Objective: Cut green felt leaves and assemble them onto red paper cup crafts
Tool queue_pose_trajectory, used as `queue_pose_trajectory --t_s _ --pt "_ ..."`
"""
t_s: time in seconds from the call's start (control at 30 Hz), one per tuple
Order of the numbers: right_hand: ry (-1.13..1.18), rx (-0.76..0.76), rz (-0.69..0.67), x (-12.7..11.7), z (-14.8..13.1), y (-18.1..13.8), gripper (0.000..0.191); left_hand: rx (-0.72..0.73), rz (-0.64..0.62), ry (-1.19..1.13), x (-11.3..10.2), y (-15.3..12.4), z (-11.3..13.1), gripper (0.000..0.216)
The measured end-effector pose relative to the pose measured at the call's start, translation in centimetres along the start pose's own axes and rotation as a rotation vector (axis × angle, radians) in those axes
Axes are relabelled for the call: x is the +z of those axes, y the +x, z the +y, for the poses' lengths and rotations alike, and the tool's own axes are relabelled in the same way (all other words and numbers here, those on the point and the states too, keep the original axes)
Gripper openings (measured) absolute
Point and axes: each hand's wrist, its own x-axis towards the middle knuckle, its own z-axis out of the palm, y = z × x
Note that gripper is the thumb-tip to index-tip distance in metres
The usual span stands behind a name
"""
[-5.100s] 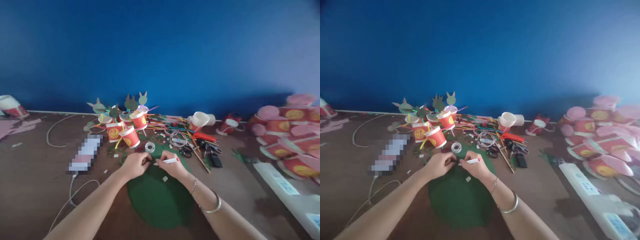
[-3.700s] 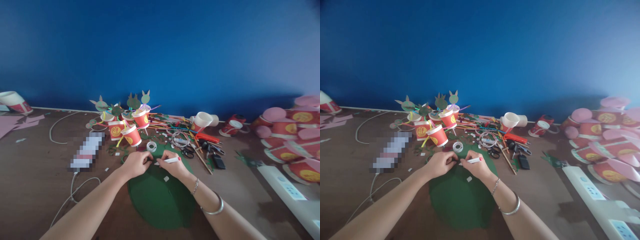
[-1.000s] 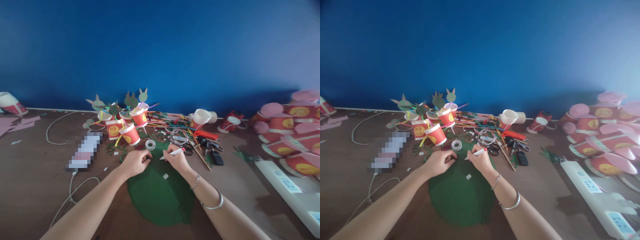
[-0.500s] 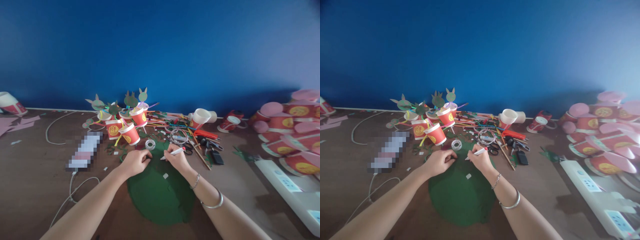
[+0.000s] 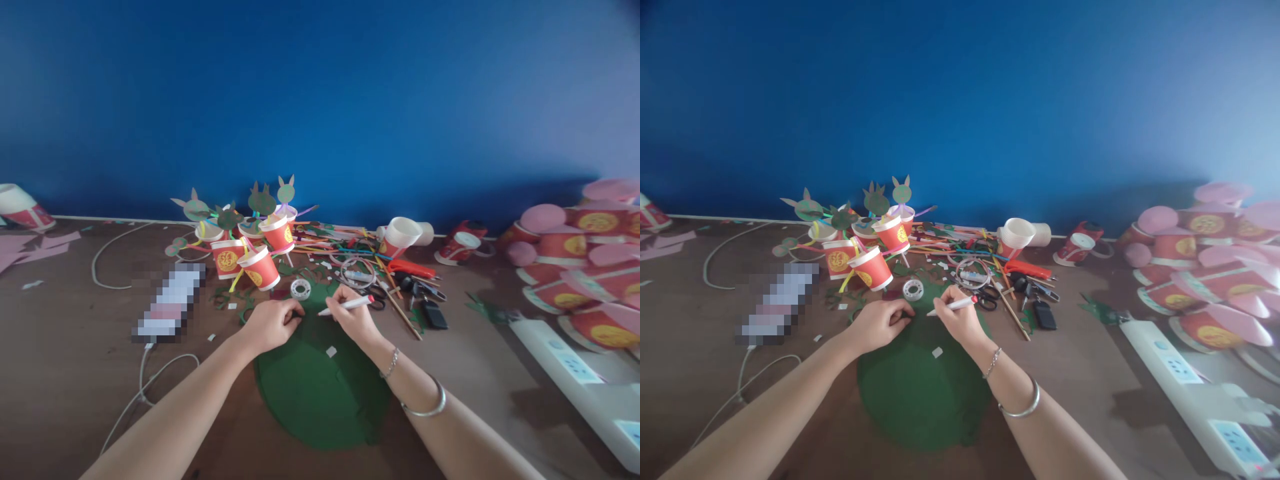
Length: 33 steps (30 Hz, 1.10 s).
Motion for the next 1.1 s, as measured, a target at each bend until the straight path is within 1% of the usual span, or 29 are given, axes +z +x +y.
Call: queue_pose_trajectory --t_s 0.07,0.13,0.23,0.53,0.73,0.83,0.97,1.1 --pt "-0.05 -0.002 -0.051 0.11 -0.14 -0.07 0.022 0.01 0.003 0.004 0.01 0.01 -0.02 0.013" --pt "-0.083 0.028 -0.095 0.22 -0.32 -0.11 0.022 0.016 0.004 0.01 -0.01 0.03 -0.02 0.013" --pt "-0.117 0.044 -0.121 0.32 -0.62 -0.16 0.022 0.014 0.0 0.018 -0.06 0.06 0.01 0.013" --pt "-0.132 0.04 -0.139 0.33 -1.05 -0.34 0.022 0.015 -0.002 0.035 -0.16 -0.03 0.17 0.013" --pt "-0.146 0.015 -0.098 0.43 -0.58 -0.11 0.022 0.003 -0.007 0.018 -0.16 -0.03 0.17 0.013" --pt "-0.114 0.031 -0.074 0.45 -0.22 0.05 0.023 0.006 -0.006 0.011 -0.17 -0.04 0.18 0.013" --pt "-0.084 0.043 -0.093 0.48 -0.18 0.04 0.022 0.008 -0.004 0.013 -0.18 -0.03 0.19 0.013" --pt "-0.12 0.031 -0.126 0.46 -0.72 -0.16 0.022 0.006 -0.005 0.02 -0.19 -0.04 0.24 0.013"
